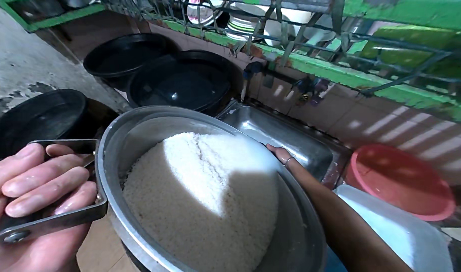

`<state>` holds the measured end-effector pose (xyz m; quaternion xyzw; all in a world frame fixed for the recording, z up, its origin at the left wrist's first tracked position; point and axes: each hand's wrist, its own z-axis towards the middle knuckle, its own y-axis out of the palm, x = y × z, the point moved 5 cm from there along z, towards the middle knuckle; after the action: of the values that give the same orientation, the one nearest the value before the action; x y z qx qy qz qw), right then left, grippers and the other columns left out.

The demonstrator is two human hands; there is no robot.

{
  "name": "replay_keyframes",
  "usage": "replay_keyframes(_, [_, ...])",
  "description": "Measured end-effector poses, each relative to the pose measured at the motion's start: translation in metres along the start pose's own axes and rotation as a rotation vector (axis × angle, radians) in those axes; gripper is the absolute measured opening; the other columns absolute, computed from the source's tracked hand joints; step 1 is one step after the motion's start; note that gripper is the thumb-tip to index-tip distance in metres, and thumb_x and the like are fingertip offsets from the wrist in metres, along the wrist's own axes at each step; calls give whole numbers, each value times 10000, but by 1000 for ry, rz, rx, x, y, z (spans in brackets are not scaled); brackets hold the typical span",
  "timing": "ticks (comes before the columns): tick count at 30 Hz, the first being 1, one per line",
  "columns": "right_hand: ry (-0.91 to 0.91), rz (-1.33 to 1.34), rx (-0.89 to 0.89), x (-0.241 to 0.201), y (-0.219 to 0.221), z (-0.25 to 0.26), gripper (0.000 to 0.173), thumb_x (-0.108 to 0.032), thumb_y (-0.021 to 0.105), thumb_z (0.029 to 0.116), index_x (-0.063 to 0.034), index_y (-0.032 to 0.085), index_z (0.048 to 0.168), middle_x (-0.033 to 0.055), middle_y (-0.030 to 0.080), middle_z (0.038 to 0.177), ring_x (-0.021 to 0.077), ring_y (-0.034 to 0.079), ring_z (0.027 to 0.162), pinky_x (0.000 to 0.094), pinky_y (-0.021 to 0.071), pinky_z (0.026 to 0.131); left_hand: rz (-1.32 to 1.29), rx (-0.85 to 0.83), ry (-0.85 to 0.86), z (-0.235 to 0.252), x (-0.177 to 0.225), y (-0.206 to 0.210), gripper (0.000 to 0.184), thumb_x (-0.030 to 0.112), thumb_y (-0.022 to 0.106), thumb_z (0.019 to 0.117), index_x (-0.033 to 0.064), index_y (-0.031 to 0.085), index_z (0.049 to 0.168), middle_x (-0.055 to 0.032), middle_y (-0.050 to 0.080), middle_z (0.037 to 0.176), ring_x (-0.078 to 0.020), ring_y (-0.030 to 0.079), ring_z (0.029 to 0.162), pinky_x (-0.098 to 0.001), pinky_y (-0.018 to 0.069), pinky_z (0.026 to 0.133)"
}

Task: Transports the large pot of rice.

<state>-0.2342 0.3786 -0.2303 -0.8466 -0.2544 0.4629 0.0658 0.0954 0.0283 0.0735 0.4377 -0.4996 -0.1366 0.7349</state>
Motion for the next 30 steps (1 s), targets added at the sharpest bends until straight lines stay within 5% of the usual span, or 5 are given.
replay_keyframes(16, [3,40,-22,0,1,3,679,-552,380,1081,44,607,1314,240,640,1297,330,621,1211,540,471,1041,1,-23,-25,5,-2,6,376,195,291,1095,40,595,938,36,472,587,1,484,444,-110,438,430])
replay_keyframes(26, [-7,7,-24,2,1,11,678,-545,380,1084,50,610,1313,245,629,1321,336,606,1241,542,450,1068,28,-34,12,7,-3,1,390,267,278,1099,79,580,939,62,417,573,18,422,410,-97,389,401])
replay_keyframes(30, [-3,25,-27,4,1,14,667,-544,394,1080,42,607,1318,237,637,1308,323,615,1226,530,465,1053,9,-17,-31,9,-3,8,363,184,285,1080,44,582,922,37,457,580,8,470,434,-107,423,415])
